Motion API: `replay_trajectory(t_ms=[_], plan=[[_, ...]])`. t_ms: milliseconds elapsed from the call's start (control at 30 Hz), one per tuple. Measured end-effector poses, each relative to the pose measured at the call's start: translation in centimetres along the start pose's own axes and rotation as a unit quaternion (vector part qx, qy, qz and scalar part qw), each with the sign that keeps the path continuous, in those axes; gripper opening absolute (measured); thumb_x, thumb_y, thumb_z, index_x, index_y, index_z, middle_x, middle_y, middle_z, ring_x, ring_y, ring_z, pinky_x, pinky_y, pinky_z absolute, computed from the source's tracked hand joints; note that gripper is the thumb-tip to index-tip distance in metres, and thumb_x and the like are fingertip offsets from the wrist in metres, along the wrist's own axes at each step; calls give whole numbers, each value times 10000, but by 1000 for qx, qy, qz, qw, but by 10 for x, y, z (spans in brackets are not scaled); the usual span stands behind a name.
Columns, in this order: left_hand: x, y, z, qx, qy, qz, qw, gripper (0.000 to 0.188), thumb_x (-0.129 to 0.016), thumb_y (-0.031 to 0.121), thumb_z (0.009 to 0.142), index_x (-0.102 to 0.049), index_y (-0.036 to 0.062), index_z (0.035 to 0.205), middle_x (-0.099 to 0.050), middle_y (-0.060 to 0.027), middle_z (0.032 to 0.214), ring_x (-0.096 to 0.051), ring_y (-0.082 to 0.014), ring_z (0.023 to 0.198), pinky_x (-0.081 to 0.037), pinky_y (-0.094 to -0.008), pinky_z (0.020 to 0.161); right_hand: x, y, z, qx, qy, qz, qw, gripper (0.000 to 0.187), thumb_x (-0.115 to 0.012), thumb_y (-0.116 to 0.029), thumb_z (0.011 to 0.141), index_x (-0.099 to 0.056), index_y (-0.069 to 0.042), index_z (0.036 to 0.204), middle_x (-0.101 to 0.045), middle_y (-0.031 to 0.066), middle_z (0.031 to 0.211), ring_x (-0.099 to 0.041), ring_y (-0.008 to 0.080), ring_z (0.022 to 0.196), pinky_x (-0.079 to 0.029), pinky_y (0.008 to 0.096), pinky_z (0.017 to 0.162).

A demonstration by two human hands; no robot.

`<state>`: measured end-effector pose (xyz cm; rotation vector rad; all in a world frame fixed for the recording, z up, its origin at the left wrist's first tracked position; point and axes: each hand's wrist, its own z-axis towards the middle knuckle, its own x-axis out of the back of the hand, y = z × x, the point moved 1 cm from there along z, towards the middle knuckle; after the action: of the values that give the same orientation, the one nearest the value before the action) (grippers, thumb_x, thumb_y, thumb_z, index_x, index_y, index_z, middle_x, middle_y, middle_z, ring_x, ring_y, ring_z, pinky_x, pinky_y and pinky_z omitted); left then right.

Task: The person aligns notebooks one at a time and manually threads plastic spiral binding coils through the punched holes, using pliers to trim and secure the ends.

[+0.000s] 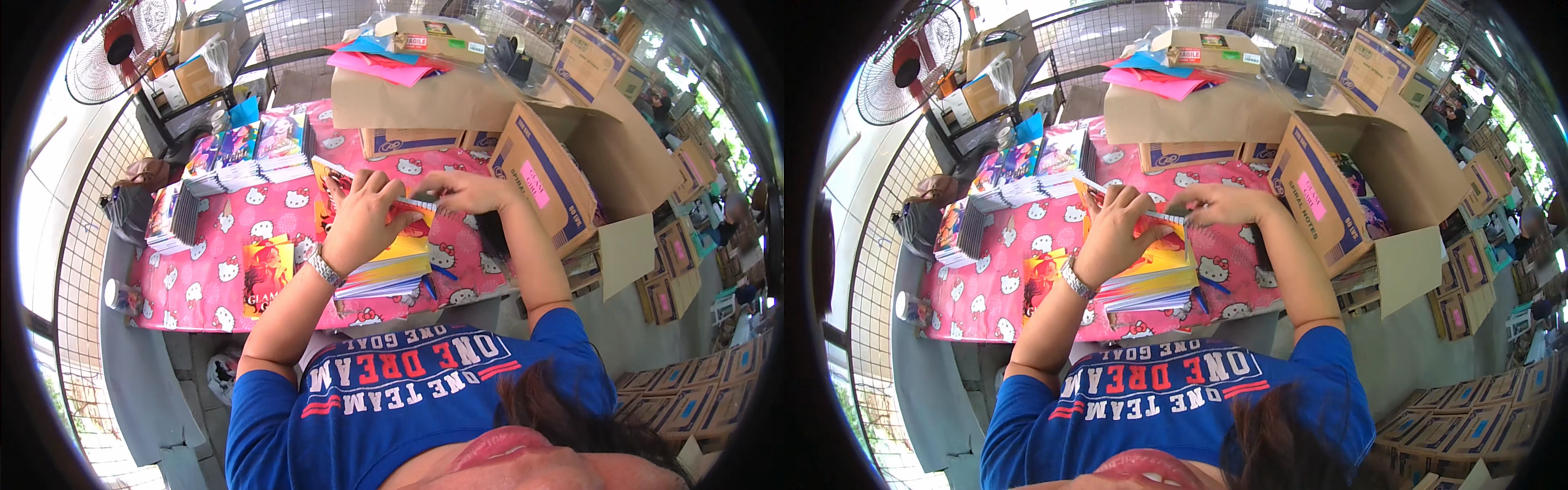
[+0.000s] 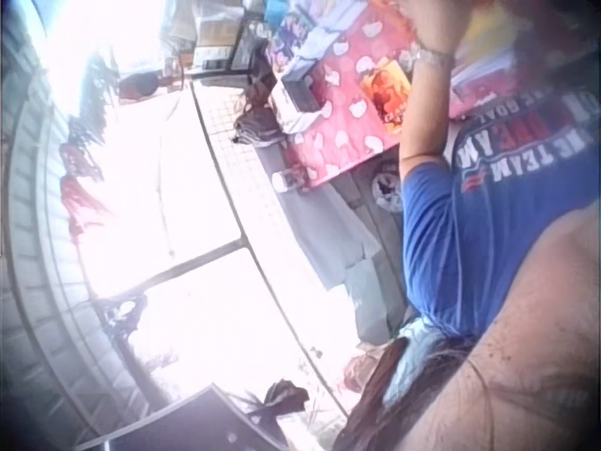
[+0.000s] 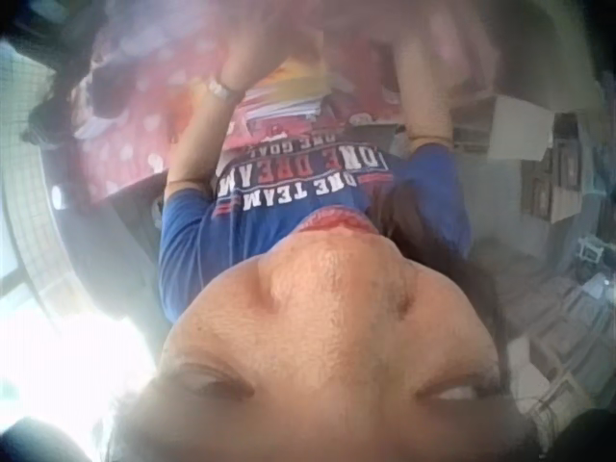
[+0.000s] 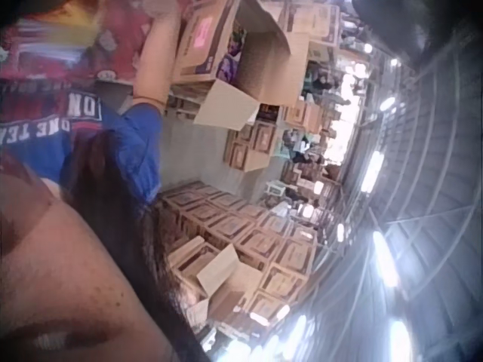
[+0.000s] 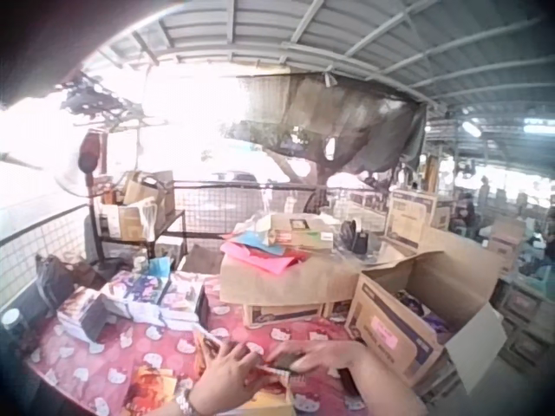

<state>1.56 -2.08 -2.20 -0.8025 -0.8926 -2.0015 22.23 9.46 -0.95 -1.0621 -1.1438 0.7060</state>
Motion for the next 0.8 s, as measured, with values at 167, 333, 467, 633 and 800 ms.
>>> replay_trajectory(t_ms=[167,333,467,633,800], plan=[[-1,-1,4,-8,-47,1,999,367,-732,413,838,-620,113,1016,-567,-41,995,-527,-282,1130,-266,-828,936,6,-4,-11,139,0,141,980,457,-612,-328,876,-610,-38,1230,-569,132,1249,-519,266,1224,-415,429,1037],[-1,-8,7,-6,-49,-26,998,379,-752,392,823,-615,105,1030,-577,-54,1015,-514,-293,1131,-260,-758,967,12,-6,-6,14,7,-20,1000,441,-631,-323,876,-609,-37,1211,-572,106,1211,-518,236,1185,-402,389,1032],[1,-4,3,-3,-36,-17,999,398,-782,347,803,-600,90,1046,-594,-70,1024,-506,-315,1080,-346,-588,958,6,-13,-1,31,-15,-12,999,446,-648,-339,874,-607,-30,1192,-566,91,1188,-523,225,1166,-404,387,1023],[2,-4,5,2,-42,-32,999,417,-791,357,793,-588,85,1035,-612,-51,1035,-517,-307,1087,-350,-561,964,6,-4,1,45,-14,35,998,483,-661,-367,859,-607,-18,1188,-561,116,1194,-518,225,1170,-384,378,1028],[0,-3,1,13,-17,-27,999,440,-808,367,774,-581,78,1016,-611,-68,1017,-524,-299,1074,-307,-592,978,4,-14,4,184,-32,156,970,454,-663,-320,843,-613,-47,1202,-596,59,1166,-545,166,1111,-419,312,982]])
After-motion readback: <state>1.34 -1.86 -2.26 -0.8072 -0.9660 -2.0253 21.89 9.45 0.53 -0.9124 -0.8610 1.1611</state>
